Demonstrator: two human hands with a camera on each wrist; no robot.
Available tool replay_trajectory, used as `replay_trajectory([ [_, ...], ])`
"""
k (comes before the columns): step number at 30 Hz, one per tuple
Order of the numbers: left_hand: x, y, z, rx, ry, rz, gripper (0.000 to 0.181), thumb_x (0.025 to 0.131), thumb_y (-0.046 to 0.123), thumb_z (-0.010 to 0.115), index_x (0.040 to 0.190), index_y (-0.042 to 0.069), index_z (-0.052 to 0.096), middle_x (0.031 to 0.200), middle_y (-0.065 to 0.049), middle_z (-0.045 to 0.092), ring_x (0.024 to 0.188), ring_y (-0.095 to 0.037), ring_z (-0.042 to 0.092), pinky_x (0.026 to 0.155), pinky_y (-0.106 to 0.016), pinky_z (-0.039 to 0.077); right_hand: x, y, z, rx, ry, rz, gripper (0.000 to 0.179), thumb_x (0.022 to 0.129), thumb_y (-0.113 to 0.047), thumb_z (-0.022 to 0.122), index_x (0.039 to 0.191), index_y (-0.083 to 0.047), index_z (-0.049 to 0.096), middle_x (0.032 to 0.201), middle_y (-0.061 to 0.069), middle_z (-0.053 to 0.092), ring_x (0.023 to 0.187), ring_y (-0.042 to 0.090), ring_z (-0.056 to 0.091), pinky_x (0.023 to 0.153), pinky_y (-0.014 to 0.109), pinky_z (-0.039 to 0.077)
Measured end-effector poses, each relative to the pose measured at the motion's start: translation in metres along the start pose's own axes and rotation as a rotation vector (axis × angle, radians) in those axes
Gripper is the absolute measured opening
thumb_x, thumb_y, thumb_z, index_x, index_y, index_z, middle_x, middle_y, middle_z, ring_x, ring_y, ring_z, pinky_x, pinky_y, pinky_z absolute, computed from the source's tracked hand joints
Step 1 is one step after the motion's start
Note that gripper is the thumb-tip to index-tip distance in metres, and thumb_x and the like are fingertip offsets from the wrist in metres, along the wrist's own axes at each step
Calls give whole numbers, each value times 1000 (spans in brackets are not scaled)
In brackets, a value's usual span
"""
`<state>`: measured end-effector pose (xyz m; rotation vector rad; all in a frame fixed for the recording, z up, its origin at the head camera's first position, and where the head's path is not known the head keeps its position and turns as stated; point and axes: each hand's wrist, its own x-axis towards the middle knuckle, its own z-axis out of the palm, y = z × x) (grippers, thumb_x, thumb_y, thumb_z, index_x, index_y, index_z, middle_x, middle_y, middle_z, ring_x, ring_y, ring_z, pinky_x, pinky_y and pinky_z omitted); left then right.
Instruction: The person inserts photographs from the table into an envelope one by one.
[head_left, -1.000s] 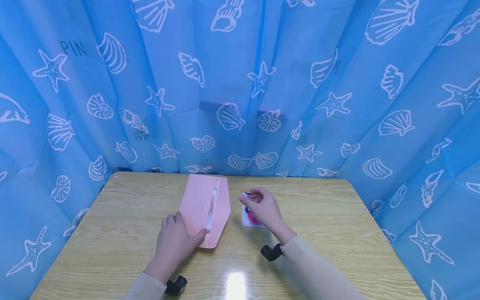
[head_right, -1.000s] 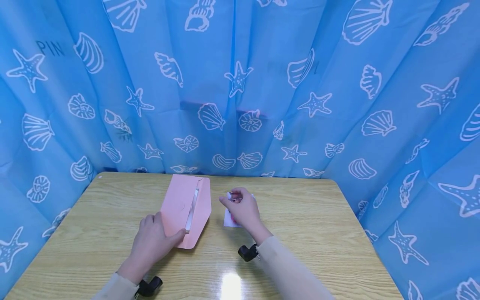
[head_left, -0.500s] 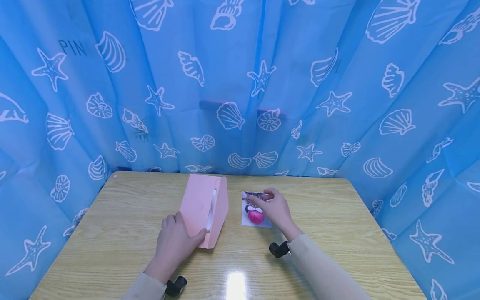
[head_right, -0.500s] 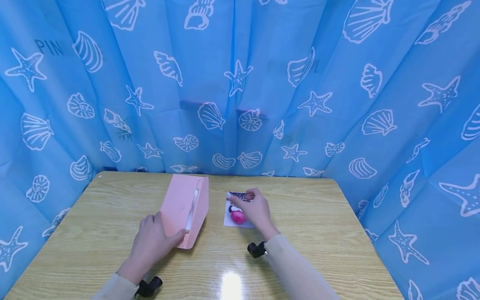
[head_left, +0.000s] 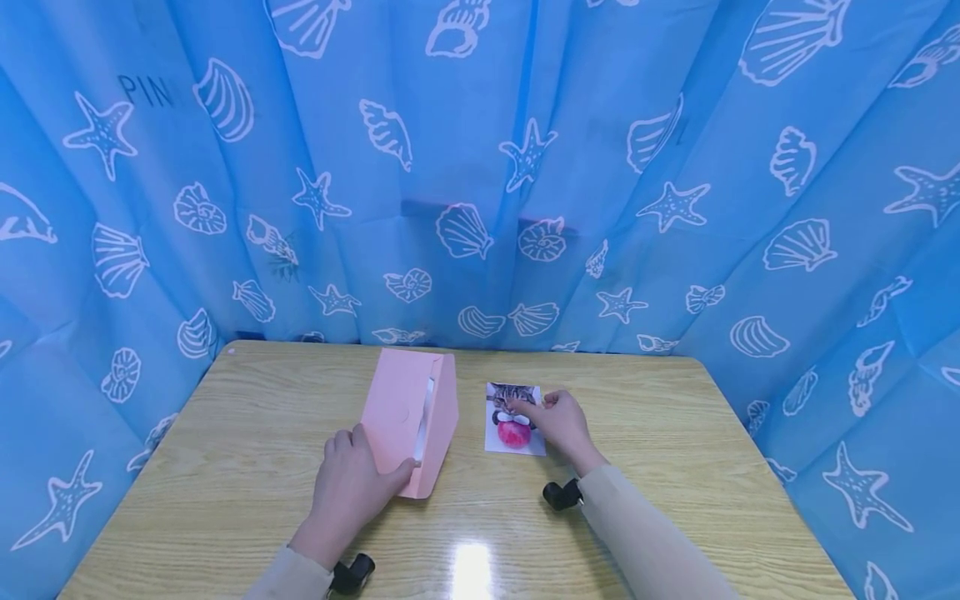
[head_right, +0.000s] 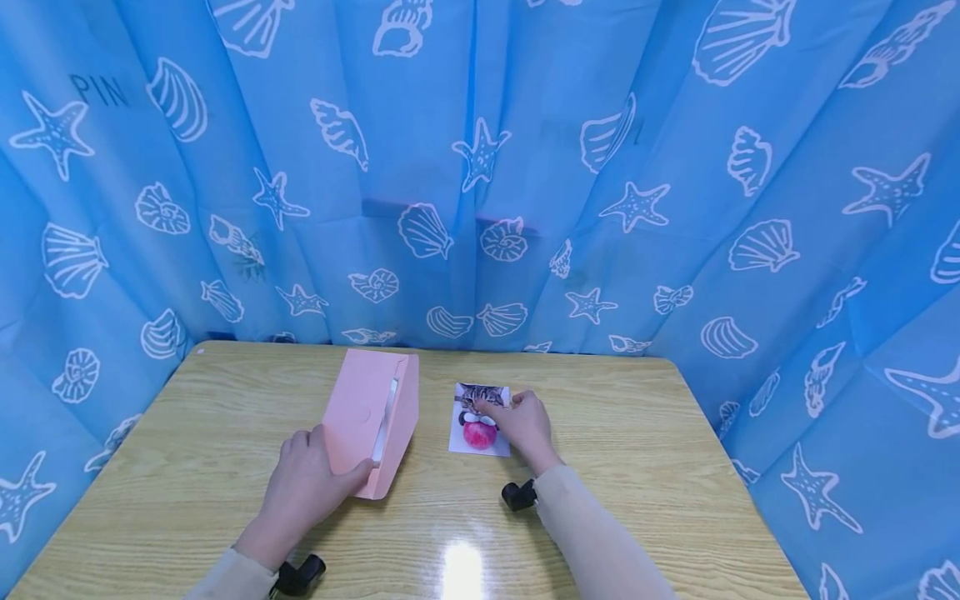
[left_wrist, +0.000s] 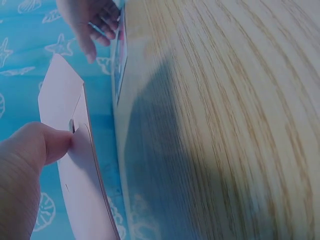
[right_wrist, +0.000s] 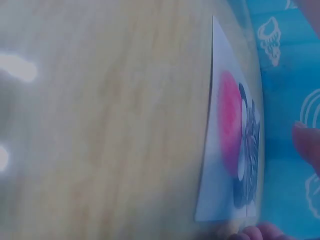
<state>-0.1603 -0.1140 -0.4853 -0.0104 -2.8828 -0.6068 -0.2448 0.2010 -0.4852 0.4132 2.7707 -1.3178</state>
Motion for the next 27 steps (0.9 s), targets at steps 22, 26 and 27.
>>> replay_trajectory([
  [22, -3, 0, 2, -22, -31, -11, 96, 73, 67, 68, 116, -16, 49, 100, -25, 52, 88, -34, 47, 67, -45, 47, 14, 5, 5, -118, -23, 60, 58, 69, -56, 80, 79, -9, 48, 77, 4, 43, 67, 19, 38, 57, 33, 31],
  [26, -4, -1, 2, -29, -24, -10, 95, 72, 67, 68, 115, -16, 49, 98, -24, 51, 87, -33, 47, 65, -45, 47, 15, 5, 6, -175, -28, 53, 55, 69, -53, 81, 64, -13, 43, 63, -1, 36, 57, 16, 35, 53, 33, 28],
  [27, -4, -1, 2, -30, -22, -10, 94, 72, 67, 69, 114, -16, 49, 98, -24, 51, 87, -33, 47, 65, -45, 47, 15, 5, 6, -186, -29, 51, 55, 69, -52, 81, 63, -14, 43, 61, -2, 35, 56, 16, 35, 52, 32, 28],
])
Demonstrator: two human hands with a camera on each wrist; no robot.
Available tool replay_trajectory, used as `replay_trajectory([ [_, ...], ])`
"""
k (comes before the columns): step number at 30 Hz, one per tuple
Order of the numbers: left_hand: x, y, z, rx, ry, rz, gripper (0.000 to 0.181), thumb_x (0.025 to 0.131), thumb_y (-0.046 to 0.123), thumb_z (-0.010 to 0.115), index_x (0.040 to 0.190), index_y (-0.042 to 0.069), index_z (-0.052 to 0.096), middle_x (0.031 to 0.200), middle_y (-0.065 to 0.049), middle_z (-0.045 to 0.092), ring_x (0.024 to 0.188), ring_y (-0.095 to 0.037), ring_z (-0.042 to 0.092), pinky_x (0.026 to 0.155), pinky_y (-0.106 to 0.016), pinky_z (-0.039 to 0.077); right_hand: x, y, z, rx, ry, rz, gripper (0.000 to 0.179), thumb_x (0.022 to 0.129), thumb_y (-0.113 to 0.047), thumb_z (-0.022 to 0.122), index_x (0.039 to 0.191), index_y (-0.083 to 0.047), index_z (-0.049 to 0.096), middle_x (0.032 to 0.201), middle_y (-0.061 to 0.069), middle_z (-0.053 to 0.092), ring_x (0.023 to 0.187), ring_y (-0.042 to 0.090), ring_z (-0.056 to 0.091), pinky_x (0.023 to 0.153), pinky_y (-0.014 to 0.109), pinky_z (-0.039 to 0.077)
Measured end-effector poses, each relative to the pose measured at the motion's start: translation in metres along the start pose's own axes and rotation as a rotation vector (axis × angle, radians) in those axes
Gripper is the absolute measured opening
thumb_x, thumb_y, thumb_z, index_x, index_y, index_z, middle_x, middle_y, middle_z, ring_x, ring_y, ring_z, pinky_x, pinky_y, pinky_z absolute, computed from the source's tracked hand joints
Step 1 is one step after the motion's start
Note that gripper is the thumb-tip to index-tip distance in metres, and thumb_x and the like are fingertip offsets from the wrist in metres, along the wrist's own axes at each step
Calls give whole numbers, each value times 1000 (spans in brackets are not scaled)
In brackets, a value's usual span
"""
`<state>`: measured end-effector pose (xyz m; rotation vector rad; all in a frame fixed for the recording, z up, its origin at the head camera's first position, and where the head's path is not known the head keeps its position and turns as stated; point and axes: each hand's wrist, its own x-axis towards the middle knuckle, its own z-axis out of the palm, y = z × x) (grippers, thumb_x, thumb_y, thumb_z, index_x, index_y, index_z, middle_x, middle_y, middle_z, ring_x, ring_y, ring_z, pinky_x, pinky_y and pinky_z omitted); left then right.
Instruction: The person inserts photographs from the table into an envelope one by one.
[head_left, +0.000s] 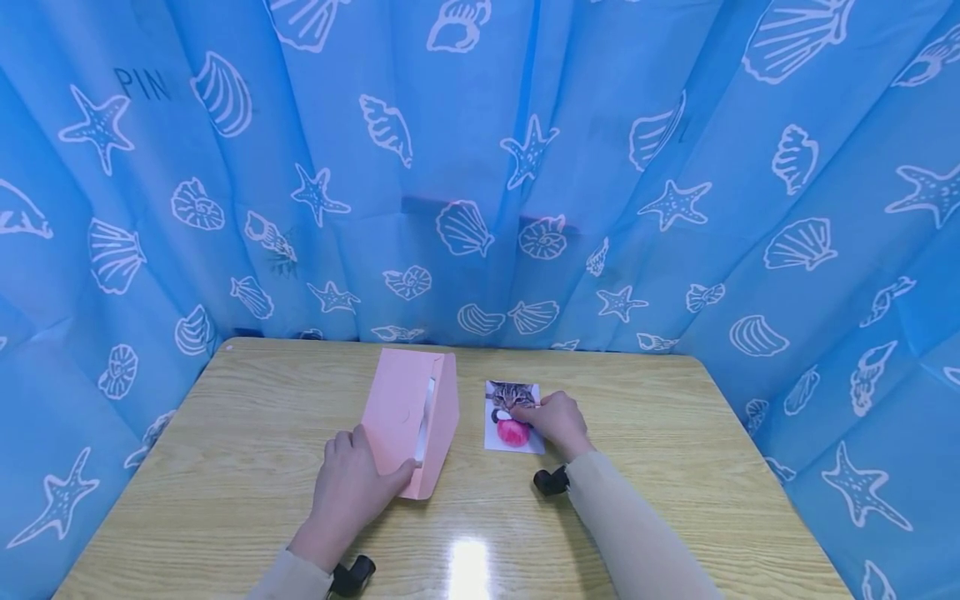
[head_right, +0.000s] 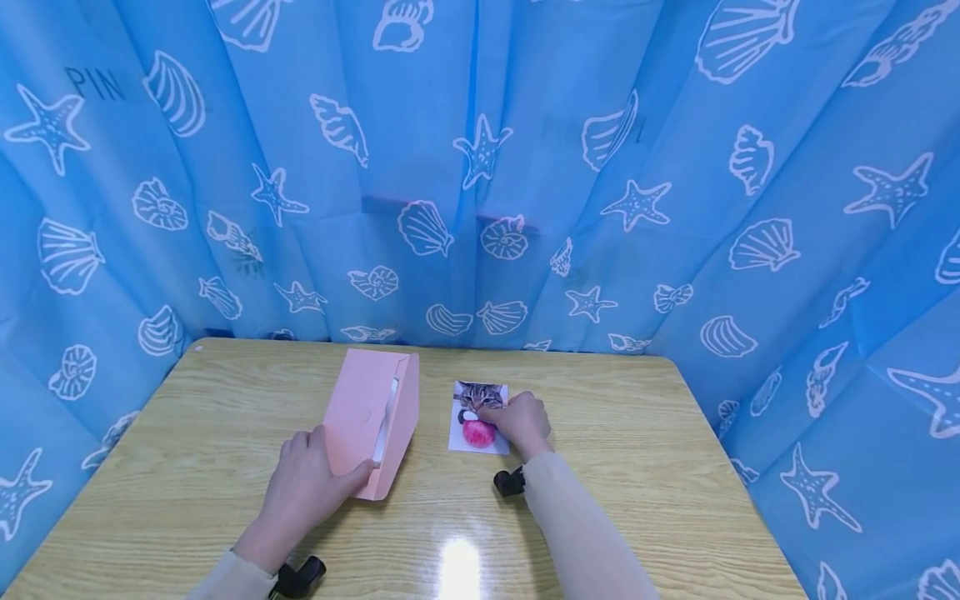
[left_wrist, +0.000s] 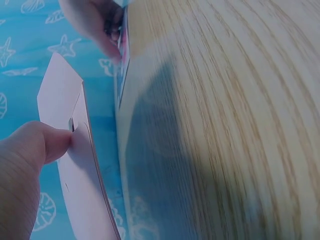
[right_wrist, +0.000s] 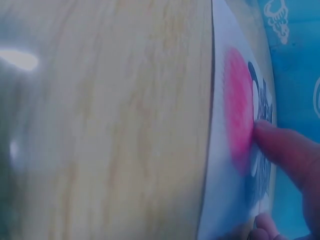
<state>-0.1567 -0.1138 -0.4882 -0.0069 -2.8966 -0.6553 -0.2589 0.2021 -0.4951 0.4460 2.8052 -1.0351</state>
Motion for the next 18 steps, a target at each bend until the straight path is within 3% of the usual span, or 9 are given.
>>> replay_trajectory([
  [2, 0, 0, 0, 2, 5, 1, 94, 72, 66, 69, 114, -15, 49, 98, -23, 51, 86, -33, 47, 65, -45, 46, 1, -1, 0, -10, -3, 1, 55, 69, -50, 81, 59, -14, 40, 59, -4, 31, 53, 15, 33, 51, 32, 26],
  [11, -1, 1, -1, 0, 3, 0, 95, 72, 65, 69, 116, -17, 49, 100, -25, 52, 88, -34, 48, 67, -46, 47, 1, -2, 1, -9, -6, 11, 46, 70, -45, 83, 67, -12, 52, 67, -1, 41, 60, 17, 40, 53, 32, 30],
  [14, -1, 1, -1, 0, 1, 0, 95, 72, 65, 69, 116, -17, 49, 100, -25, 52, 89, -34, 48, 67, -46, 47, 1, -1, 1, 3, -3, 14, 44, 70, -45, 83, 74, -9, 58, 74, 1, 49, 65, 19, 45, 56, 32, 34],
  [18, 0, 2, -1, 0, -1, -3, 95, 72, 65, 69, 116, -16, 49, 99, -24, 52, 88, -34, 47, 67, -45, 47, -2, -1, -1, 23, -3, 22, 51, 71, -43, 82, 91, -4, 56, 86, 6, 54, 75, 23, 50, 63, 34, 36],
])
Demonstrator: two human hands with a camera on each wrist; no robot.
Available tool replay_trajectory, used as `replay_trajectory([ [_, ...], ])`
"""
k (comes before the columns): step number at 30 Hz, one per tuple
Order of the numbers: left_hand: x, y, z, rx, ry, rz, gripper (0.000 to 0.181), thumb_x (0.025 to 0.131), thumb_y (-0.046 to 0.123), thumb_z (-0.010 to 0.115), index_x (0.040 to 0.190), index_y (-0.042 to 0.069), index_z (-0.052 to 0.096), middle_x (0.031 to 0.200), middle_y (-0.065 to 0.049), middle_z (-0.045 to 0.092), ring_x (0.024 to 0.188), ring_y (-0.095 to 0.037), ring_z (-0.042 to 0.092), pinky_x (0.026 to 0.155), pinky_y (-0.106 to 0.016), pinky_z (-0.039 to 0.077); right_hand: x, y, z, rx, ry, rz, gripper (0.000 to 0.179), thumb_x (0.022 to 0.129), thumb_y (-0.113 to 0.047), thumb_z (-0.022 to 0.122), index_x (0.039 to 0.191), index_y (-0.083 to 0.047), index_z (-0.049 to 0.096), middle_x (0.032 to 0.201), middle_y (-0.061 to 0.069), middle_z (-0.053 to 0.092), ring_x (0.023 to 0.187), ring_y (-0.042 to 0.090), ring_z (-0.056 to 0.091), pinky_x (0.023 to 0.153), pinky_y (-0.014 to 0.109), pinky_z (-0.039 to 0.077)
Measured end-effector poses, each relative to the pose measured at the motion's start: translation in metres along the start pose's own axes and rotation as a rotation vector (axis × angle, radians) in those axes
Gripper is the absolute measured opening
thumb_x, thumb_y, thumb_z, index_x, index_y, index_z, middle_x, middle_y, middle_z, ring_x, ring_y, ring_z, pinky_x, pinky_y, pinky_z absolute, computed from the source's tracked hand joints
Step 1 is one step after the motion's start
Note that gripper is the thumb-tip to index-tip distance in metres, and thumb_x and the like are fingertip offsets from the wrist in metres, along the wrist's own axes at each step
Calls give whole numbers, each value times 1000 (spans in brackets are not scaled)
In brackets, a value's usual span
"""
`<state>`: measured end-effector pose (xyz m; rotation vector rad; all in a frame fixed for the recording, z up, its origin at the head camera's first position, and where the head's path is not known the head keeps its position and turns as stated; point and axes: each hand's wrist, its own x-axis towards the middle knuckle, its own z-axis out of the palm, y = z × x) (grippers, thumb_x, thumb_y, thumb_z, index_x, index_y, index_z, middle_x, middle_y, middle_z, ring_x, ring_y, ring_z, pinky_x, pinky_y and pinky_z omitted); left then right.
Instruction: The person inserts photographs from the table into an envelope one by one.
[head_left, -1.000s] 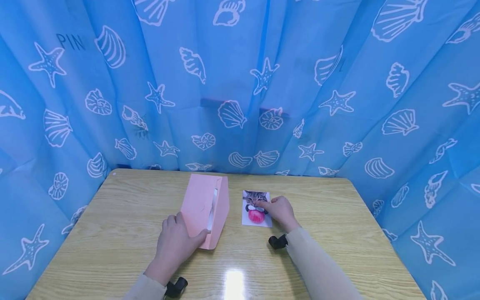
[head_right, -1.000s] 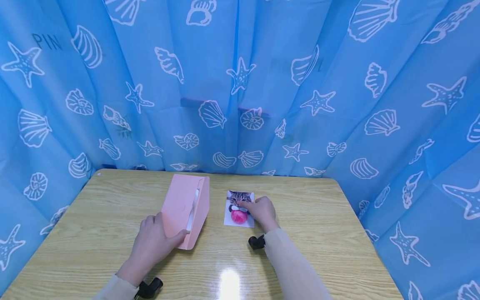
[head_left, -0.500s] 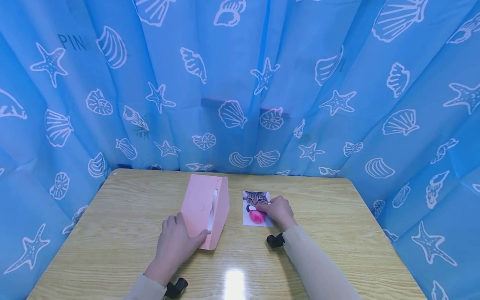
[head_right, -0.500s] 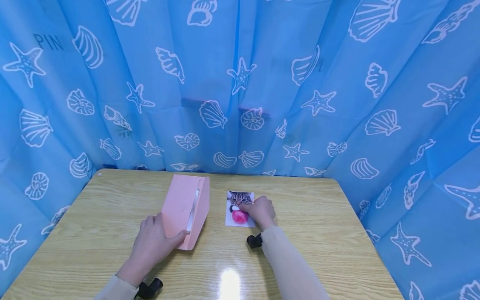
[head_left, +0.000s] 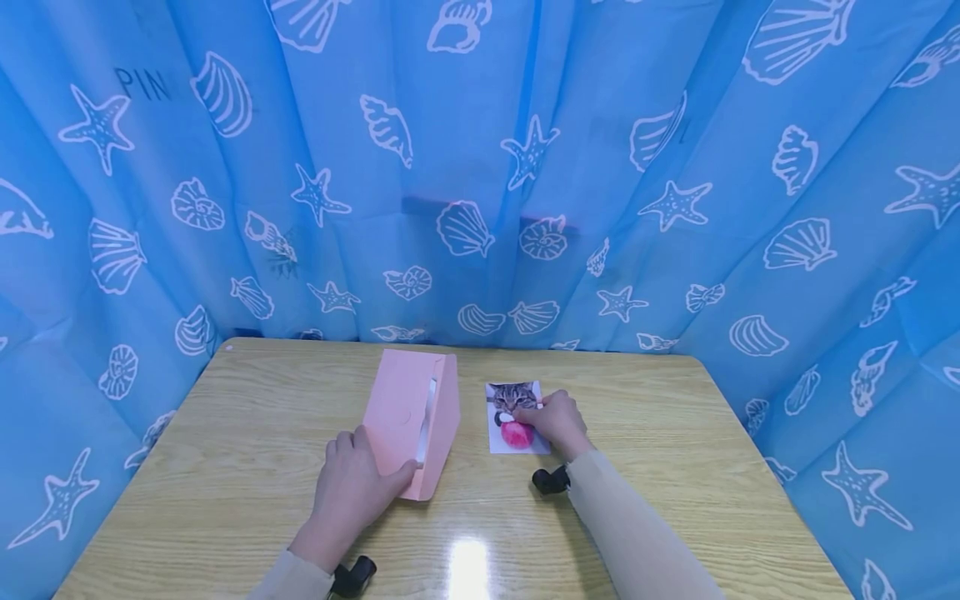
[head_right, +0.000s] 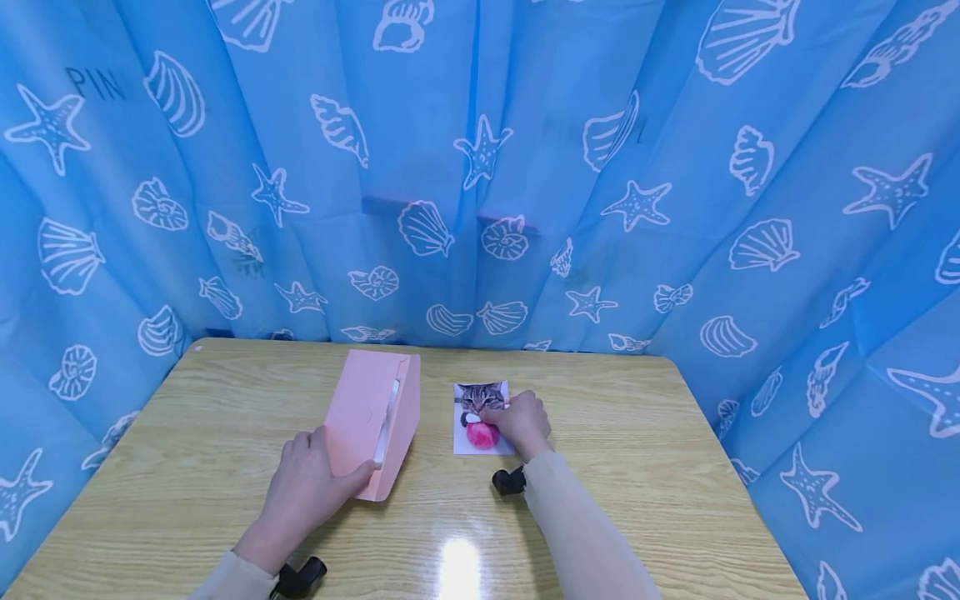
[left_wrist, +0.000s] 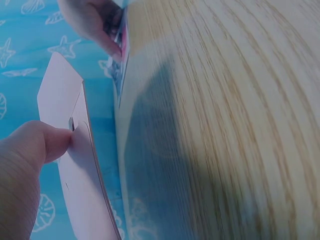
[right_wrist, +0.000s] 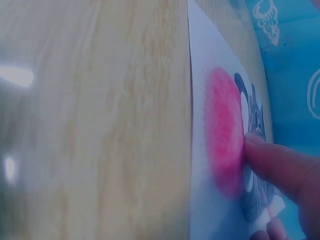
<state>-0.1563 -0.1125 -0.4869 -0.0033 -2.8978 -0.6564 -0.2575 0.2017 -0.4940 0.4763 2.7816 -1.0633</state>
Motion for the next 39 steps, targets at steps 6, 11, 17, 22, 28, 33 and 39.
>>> replay_trajectory([
  [6, 0, -1, -1, -6, -1, -4, 94, 72, 65, 68, 117, -15, 49, 100, -24, 52, 89, -34, 47, 68, -45, 47, -3, -1, -1, 50, -20, 9, 56, 74, -40, 81, 103, -4, 49, 95, 10, 57, 83, 27, 53, 68, 37, 38],
  [11, 0, -2, -2, 1, -12, -6, 94, 72, 65, 68, 117, -15, 49, 100, -24, 52, 88, -34, 47, 68, -46, 47, -3, 0, -2, 62, -26, 11, 55, 75, -40, 81, 102, -4, 49, 94, 9, 57, 84, 26, 54, 68, 36, 38],
  [17, 1, -1, -3, 1, -16, -4, 94, 72, 65, 68, 116, -16, 49, 100, -24, 52, 88, -34, 47, 69, -46, 47, -1, 3, -3, 112, -41, 15, 53, 76, -36, 81, 103, -4, 48, 96, 11, 56, 86, 27, 52, 70, 36, 39],
  [22, 1, -2, -2, -2, -19, -4, 94, 72, 65, 69, 117, -16, 49, 101, -24, 52, 90, -34, 47, 69, -46, 47, 4, 6, -4, 251, -56, 25, 43, 81, -19, 78, 103, -1, 45, 99, 14, 50, 88, 27, 47, 70, 34, 40],
  [28, 2, -1, 0, -2, -31, -13, 94, 72, 65, 68, 118, -15, 49, 102, -23, 52, 91, -33, 47, 70, -45, 47, 10, 10, -5, 293, -61, 55, 25, 87, -13, 71, 103, -1, 55, 101, 14, 56, 89, 26, 52, 71, 33, 43],
  [33, 2, -2, -2, -3, -35, -16, 92, 72, 64, 68, 116, -15, 50, 100, -22, 52, 89, -32, 47, 69, -44, 46, 7, 10, -9, 299, -87, 32, 18, 89, -12, 68, 100, 0, 61, 97, 11, 59, 85, 22, 53, 70, 31, 44],
  [39, 2, -5, -3, -1, -16, -5, 92, 72, 65, 68, 113, -15, 51, 98, -22, 51, 87, -32, 47, 68, -44, 46, 2, 10, -19, 336, -107, 5, 16, 91, -11, 65, 99, 1, 59, 91, 10, 56, 76, 19, 52, 65, 30, 46],
])
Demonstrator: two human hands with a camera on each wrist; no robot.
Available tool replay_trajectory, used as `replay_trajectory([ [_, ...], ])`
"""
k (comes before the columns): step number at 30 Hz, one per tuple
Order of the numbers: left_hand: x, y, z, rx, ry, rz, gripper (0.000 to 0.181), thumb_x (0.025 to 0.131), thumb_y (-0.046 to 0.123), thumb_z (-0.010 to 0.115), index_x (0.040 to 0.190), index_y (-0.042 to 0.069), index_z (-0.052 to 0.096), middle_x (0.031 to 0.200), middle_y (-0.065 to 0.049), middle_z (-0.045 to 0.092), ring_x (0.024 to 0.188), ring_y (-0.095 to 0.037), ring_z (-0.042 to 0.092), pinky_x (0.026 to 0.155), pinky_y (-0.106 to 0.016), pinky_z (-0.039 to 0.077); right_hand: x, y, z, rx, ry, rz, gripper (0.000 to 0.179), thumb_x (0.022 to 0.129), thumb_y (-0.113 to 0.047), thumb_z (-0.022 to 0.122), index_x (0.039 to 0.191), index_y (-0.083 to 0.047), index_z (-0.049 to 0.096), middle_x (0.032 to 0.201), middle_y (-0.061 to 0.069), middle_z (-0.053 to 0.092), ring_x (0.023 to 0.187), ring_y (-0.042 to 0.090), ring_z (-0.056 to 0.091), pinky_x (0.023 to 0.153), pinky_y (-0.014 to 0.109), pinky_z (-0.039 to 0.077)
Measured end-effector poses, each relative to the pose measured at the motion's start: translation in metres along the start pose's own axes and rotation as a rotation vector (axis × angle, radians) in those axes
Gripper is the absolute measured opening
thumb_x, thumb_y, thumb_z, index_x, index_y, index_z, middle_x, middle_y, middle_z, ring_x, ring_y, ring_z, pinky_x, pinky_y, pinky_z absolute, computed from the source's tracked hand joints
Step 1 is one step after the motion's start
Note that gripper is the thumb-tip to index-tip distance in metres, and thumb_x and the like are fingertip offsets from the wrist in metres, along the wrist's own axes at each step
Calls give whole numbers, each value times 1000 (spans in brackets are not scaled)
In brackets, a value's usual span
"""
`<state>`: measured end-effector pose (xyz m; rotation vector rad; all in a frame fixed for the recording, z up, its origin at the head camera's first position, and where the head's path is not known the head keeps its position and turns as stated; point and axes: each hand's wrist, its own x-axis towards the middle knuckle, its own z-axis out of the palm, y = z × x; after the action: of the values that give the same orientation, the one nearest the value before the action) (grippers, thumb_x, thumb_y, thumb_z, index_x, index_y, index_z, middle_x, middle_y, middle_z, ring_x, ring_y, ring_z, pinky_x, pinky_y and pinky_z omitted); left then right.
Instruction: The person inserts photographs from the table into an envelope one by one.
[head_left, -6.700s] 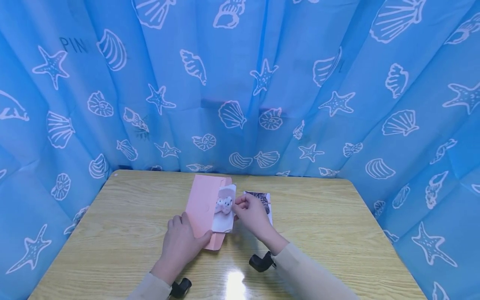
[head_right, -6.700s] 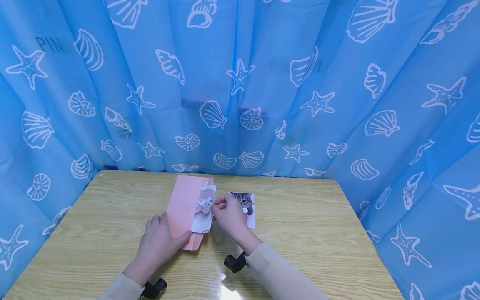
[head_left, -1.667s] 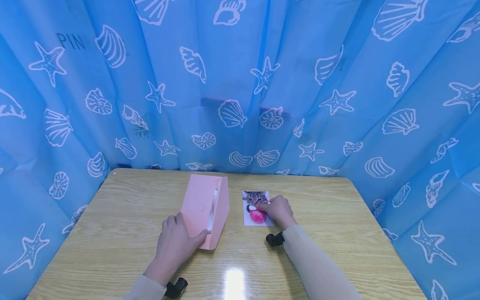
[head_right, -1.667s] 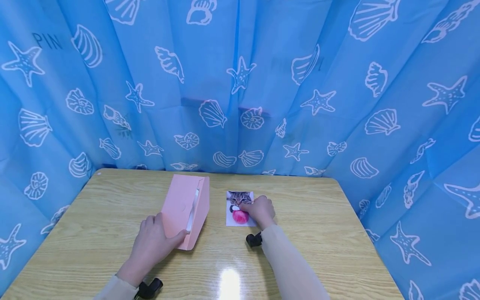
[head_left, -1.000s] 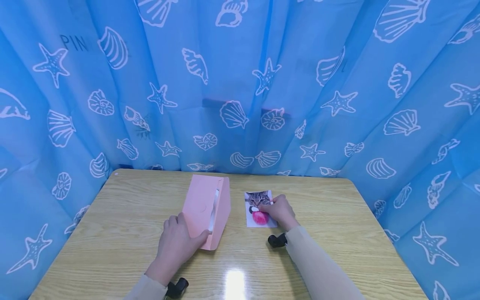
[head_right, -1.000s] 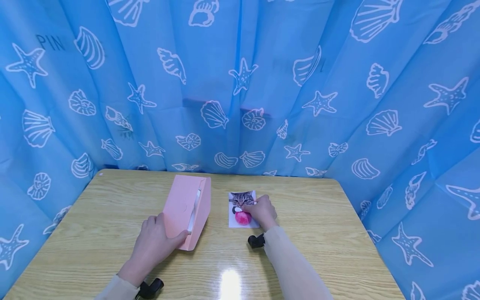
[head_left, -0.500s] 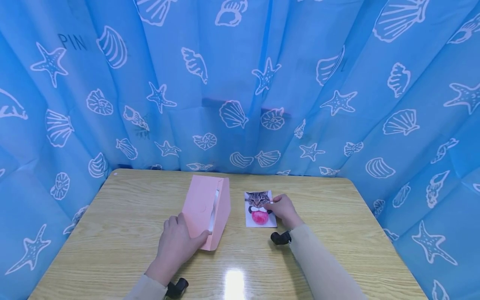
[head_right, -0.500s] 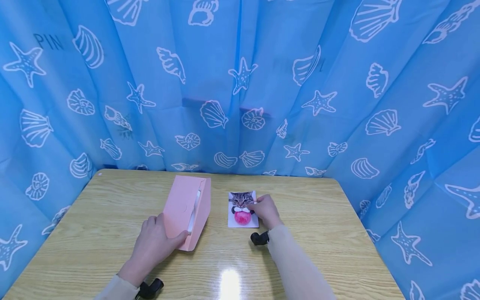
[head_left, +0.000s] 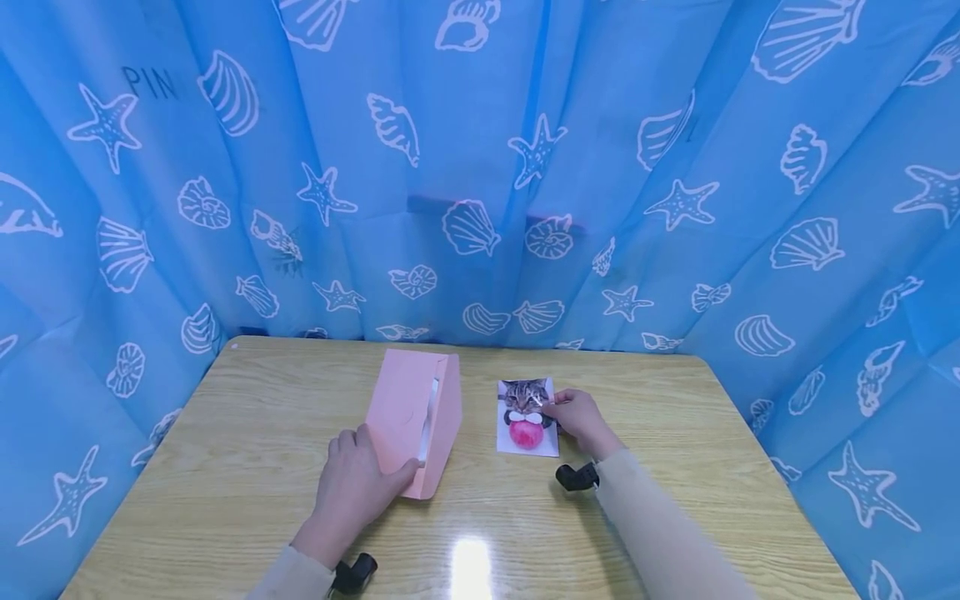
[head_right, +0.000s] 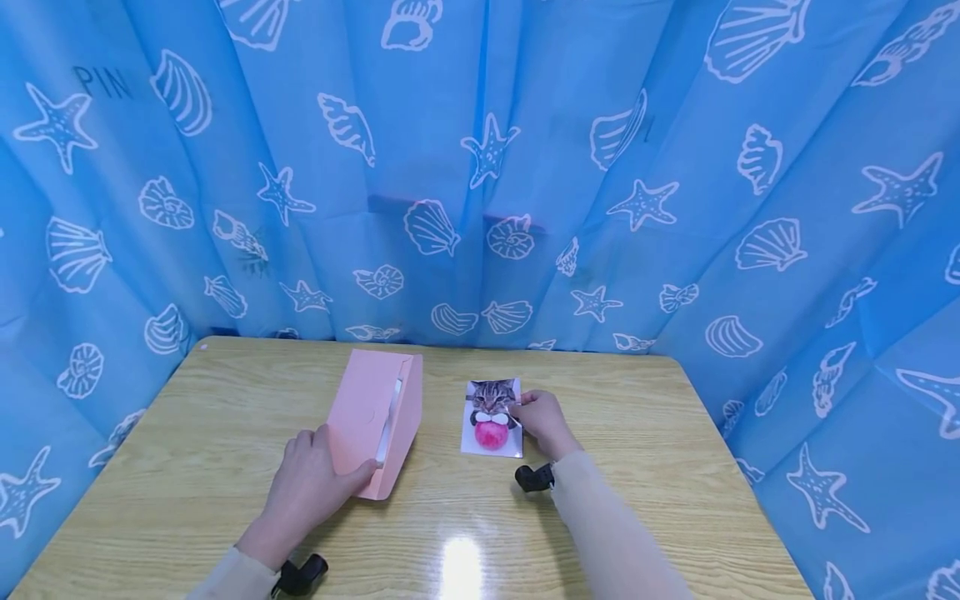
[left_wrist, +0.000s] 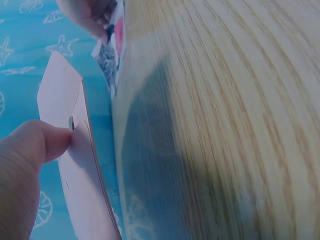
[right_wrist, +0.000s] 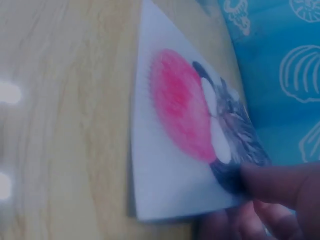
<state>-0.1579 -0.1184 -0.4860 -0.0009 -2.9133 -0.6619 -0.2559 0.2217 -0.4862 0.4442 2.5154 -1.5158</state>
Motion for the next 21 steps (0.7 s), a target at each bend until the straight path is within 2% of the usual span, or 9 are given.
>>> replay_trajectory([
  [6, 0, 0, 0, 1, 16, 13, 91, 72, 66, 68, 111, -14, 52, 96, -22, 52, 86, -33, 47, 69, -44, 45, -4, -6, -9, 55, -28, 4, 18, 91, -14, 65, 101, 1, 61, 90, 9, 58, 74, 18, 55, 69, 34, 50],
  [11, 0, 1, 1, 3, 16, 15, 91, 72, 66, 68, 111, -15, 52, 97, -22, 52, 86, -33, 47, 69, -44, 45, -11, -20, -14, 88, -19, -44, 23, 93, -16, 63, 108, 2, 62, 95, 10, 61, 77, 17, 57, 77, 40, 51],
  [15, 1, 1, 1, 4, 10, 11, 92, 72, 66, 68, 113, -15, 52, 98, -23, 52, 87, -33, 47, 69, -44, 46, -17, -29, -15, 132, -27, -80, 25, 94, -14, 62, 112, 4, 61, 95, 10, 63, 74, 14, 57, 78, 41, 51],
  [21, 1, 3, 2, 6, 10, 14, 92, 72, 66, 68, 112, -15, 52, 97, -23, 52, 86, -33, 47, 69, -44, 46, -24, -40, -17, 133, -21, -128, 25, 95, -14, 62, 112, 4, 61, 94, 11, 65, 75, 14, 59, 80, 41, 52],
])
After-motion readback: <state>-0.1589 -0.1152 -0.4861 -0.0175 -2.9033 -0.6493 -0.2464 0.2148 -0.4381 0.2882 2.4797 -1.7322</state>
